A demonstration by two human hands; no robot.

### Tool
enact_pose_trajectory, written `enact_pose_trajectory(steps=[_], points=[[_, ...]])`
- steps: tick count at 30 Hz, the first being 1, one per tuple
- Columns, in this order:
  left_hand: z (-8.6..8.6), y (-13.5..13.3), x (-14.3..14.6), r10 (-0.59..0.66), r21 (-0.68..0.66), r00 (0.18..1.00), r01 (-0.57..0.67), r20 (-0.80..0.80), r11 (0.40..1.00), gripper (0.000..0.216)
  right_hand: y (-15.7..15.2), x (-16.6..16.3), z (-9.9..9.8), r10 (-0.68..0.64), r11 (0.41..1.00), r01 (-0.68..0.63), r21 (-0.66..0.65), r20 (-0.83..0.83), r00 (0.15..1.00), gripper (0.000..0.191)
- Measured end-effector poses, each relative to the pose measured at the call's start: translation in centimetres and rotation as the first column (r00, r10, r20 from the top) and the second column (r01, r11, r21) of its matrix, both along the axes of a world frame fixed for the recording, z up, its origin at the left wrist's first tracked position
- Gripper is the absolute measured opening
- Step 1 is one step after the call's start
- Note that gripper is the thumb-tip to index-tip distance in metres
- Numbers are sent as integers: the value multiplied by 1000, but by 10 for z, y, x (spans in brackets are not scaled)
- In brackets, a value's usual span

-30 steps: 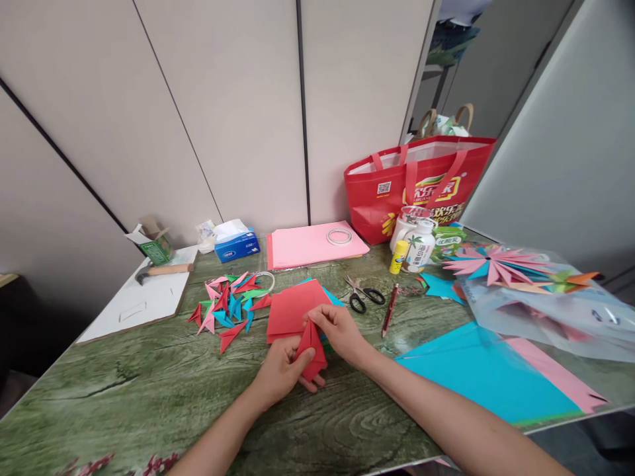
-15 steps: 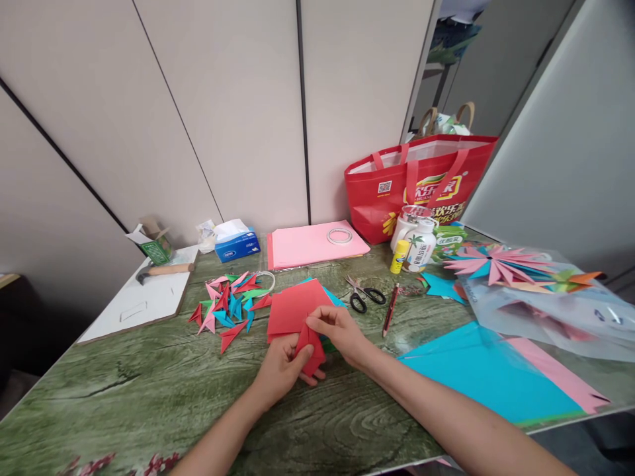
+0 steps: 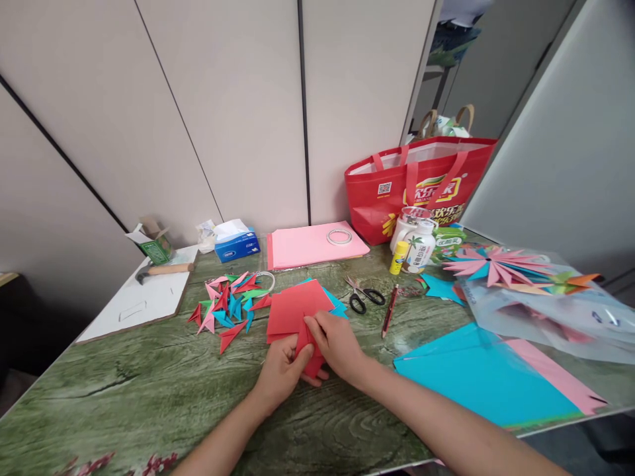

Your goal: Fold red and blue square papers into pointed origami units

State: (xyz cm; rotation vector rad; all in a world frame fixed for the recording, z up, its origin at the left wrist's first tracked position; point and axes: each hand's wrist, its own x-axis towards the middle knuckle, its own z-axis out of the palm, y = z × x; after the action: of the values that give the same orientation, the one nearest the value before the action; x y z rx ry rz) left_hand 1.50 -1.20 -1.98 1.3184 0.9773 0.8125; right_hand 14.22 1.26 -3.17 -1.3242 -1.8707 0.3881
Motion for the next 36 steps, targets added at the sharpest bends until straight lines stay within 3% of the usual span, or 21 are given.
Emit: enact_pose_trajectory(steps=[14, 18, 21, 24, 36], points=[[0, 0, 0, -55, 92, 998, 53, 19, 994, 27, -2, -3, -7, -121, 988, 100, 116, 186, 975, 39], [-2, -1, 0, -75, 35, 994, 72, 84, 997, 27, -1, 1, -2, -19, 988, 12, 153, 44, 999, 39], [-4, 0, -1, -47, -26, 992, 51, 121, 998, 27, 3, 3, 1, 96, 995, -89, 52, -148, 984, 40], [-4, 0, -1, -24, -53, 993, 30, 113, 998, 29, 6, 4, 3, 124, 987, -148, -68, -276, 953, 40], [3, -5, 6, -123, -41, 992, 125, 42, 991, 30, 0, 2, 2, -5, 997, 25, 79, -239, 971, 29]])
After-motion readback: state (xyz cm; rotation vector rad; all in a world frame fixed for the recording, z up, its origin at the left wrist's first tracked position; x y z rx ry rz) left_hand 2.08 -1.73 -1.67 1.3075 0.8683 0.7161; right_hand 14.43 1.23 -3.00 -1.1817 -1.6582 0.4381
